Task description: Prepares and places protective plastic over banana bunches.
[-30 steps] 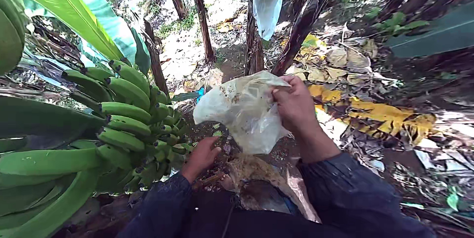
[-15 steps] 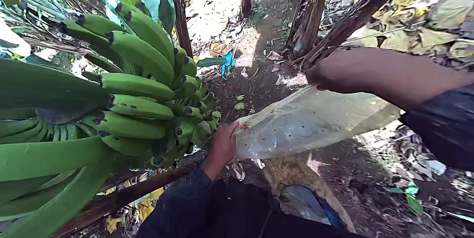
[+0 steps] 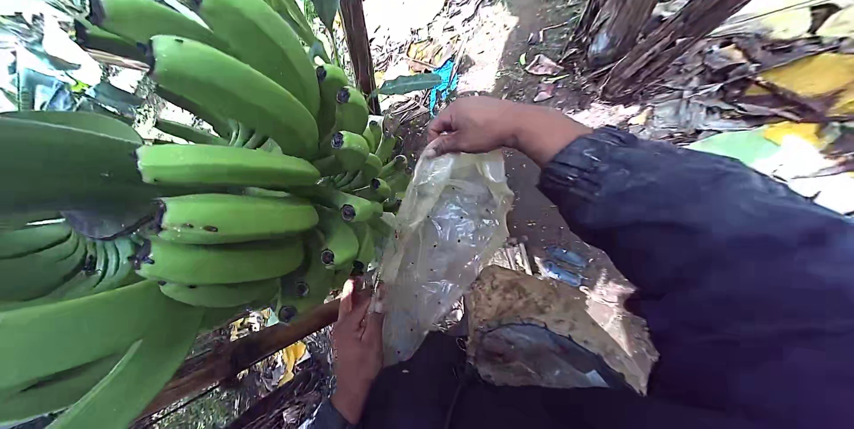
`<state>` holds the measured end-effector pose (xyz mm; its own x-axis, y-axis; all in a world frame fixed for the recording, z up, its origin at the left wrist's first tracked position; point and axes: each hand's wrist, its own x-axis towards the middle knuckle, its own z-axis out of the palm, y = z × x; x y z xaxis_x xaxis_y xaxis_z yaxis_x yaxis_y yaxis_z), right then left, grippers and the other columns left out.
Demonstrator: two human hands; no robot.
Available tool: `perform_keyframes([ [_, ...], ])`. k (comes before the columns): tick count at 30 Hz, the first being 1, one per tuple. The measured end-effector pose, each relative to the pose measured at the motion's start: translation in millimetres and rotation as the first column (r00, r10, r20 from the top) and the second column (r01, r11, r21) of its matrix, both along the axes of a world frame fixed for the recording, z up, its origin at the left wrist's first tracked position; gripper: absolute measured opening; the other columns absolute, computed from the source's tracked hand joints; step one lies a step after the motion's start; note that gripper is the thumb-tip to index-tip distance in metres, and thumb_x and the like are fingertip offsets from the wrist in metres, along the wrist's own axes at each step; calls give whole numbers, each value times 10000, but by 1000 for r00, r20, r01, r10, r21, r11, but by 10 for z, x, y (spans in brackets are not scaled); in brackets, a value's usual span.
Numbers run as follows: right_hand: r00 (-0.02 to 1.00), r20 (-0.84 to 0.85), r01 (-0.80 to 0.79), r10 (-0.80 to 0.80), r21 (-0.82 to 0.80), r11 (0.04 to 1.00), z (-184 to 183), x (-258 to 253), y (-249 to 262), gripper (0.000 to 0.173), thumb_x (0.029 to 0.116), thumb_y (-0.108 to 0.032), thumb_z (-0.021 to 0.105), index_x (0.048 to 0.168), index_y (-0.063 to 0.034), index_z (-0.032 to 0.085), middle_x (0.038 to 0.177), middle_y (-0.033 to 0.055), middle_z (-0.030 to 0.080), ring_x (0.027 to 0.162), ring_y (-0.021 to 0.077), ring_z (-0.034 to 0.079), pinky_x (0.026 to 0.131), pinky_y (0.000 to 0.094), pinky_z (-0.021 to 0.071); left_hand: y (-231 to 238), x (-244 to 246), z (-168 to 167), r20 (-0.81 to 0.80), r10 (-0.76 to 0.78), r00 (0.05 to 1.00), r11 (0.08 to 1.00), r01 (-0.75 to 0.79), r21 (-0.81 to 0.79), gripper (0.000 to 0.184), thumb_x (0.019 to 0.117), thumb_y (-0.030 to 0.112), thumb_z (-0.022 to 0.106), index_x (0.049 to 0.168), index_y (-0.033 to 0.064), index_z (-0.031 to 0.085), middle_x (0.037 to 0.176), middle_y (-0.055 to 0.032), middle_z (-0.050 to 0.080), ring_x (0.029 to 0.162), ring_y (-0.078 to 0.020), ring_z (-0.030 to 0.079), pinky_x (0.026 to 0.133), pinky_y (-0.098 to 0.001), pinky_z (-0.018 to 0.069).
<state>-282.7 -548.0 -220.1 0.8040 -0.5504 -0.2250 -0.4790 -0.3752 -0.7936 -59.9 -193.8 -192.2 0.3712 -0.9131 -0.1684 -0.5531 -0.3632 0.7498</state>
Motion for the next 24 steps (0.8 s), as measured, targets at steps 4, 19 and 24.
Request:
perform_keyframes([
  [4, 995, -70, -89, 76, -206, 975, 218, 421, -555, 427, 935, -460, 733, 998, -37, 737, 905, 170, 694, 917, 367, 670, 849, 651, 504, -139, -131, -4, 263, -235, 936, 972, 232, 40, 385, 1016, 405, 582, 974, 92, 804, 1456, -271, 534, 1408, -383, 468, 1163, -481, 404],
  [19, 951, 213, -197, 226, -150, 969, 324, 1831, -1280, 182, 980, -92, 648, 1114, 2, 729, 971, 150, 707, 909, 279, 662, 832, 543, 526, -1075, -310, 147, -275, 255, 927, 965, -226, 134, 264, 1048, 141, 503, 1109, -34, 691, 942, -55, 739, 914, -97, 698, 912, -293, 563],
  [24, 945, 159, -268, 285, -118, 956, 311, 1923, -1290, 105, 967, -65, 632, 1010, -10, 710, 880, 124, 658, 827, 250, 614, 737, 509, 491, -1055, -199, 44, -328, 233, 915, 972, -226, 61, 187, 1009, 96, 555, 1077, -30, 675, 907, -67, 726, 884, -117, 696, 899, -296, 567],
])
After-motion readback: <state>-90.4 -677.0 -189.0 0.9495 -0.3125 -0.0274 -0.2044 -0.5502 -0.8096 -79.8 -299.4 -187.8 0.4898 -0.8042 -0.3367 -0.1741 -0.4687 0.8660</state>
